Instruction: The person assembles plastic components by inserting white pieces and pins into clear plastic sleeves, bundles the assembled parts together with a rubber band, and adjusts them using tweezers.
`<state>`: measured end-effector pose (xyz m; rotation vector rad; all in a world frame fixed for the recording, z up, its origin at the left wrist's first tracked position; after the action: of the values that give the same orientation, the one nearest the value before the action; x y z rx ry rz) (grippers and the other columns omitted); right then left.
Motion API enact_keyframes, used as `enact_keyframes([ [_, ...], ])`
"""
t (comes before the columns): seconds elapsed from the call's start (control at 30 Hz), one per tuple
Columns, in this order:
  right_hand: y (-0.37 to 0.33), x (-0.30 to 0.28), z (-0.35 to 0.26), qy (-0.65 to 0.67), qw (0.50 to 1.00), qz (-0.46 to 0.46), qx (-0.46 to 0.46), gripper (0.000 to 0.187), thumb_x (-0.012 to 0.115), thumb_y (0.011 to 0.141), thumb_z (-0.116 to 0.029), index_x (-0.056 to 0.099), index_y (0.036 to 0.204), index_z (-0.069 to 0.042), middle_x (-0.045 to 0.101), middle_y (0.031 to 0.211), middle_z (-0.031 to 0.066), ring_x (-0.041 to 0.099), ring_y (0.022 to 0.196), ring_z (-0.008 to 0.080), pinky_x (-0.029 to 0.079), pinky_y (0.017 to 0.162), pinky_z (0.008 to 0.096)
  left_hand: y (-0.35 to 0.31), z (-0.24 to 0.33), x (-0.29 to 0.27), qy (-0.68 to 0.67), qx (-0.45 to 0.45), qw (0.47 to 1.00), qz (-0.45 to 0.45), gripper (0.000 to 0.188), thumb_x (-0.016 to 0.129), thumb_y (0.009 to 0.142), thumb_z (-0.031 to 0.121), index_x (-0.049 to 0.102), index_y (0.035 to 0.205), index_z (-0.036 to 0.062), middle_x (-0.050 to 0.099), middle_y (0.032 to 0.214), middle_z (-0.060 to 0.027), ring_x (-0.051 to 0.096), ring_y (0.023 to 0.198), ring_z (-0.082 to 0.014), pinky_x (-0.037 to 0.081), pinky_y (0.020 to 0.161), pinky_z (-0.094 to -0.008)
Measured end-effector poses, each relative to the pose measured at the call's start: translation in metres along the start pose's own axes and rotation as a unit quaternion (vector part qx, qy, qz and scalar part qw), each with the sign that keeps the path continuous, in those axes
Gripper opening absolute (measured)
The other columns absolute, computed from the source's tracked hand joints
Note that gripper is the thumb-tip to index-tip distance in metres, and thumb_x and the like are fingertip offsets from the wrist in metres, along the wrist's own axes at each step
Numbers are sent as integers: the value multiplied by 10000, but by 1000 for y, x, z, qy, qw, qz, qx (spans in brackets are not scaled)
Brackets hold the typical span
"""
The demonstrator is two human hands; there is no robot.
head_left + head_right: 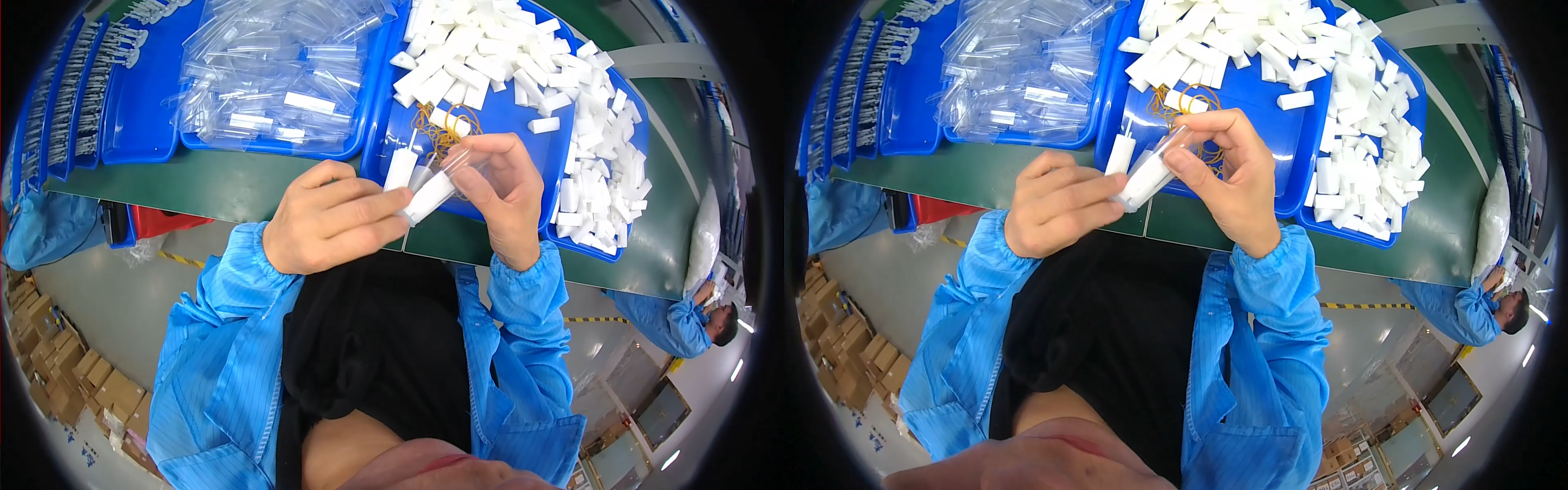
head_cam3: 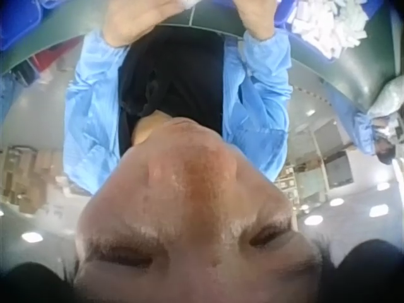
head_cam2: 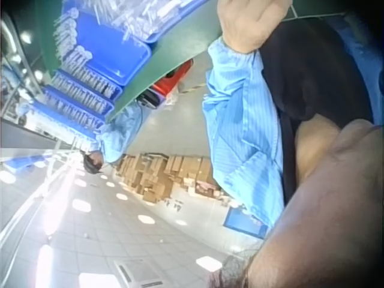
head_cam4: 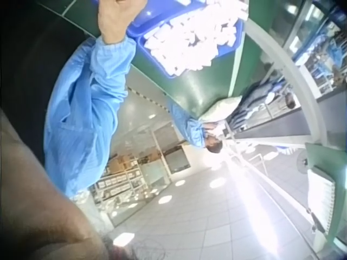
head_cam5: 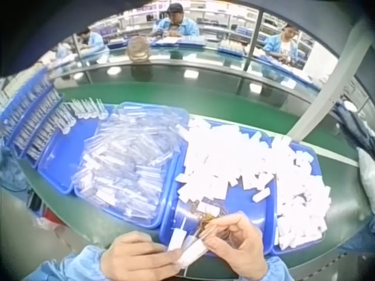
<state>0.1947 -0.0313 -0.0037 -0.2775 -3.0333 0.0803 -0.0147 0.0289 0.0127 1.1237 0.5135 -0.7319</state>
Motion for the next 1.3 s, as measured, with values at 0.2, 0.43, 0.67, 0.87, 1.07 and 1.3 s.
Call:
enact_keyframes([
  [0.2, 3, -6, 5, -34, 998, -47, 13, 305, 755, 872, -117, 596, 1107, -4, 672, 986, 79, 633, 970, 138, 488, 871, 273, -3, 4, 2, 23, 12, 999, -32, 235, 743, 748, 143, 715, 980, 151, 687, 1070, 5, 638, 822, -138, 439, 698, -275],
  [0.43, 1, 2, 4, -27, 997, -68, -15, 313, 782, 848, -123, 614, 1088, -10, 671, 1016, 85, 641, 1002, 153, 488, 894, 285, -3, -3, -1, 0, -22, 999, -30, 230, 737, 750, 141, 703, 977, 131, 684, 1064, -35, 644, 812, -156, 444, 693, -289],
  [0.67, -4, 15, -1, -60, 994, -84, -49, 336, 777, 845, -93, 573, 1100, -18, 667, 1079, 122, 642, 1031, 182, 489, 912, 303, -13, -13, -1, -65, -50, 995, 56, 289, 751, 760, 70, 651, 1031, 78, 685, 1075, -102, 663, 843, -214, 476, 714, -315],
  [0.87, 14, 22, -19, 23, 991, -117, -67, 340, 770, 840, -67, 592, 1126, -22, 647, 1128, 151, 631, 1074, 194, 477, 941, 324, -10, -9, -12, -187, -175, 957, 135, 440, 826, 715, 8, 636, 1108, 58, 640, 1188, -137, 645, 1031, -282, 522, 835, -351],
  [1.07, 42, 48, -31, -63, 974, -175, -130, 298, 743, 864, -112, 635, 1130, -33, 626, 1144, 101, 566, 1120, 225, 447, 945, 348, -38, -10, -21, -219, -216, 925, 222, 441, 831, 695, -36, 657, 1090, 50, 626, 1154, -141, 655, 984, -288, 554, 830, -349],
  [1.3, 67, 101, -22, -458, 843, -121, -255, 414, 782, 778, -156, 667, 1172, -110, 629, 928, 25, 553, 867, 225, 384, 787, 351, -78, -21, -55, 117, -195, 945, 236, 456, 810, 656, -116, 672, 1056, 55, 618, 1140, -146, 653, 887, -280, 557, 722, -325],
])
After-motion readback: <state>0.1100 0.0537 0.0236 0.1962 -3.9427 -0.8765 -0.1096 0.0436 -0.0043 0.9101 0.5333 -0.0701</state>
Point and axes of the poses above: each hand's wrist, its own y-axis towards the middle knuckle, its own x-axis out of the palm, z = x × y, the point moved 3 cm from there along y, towards the middle knuckle
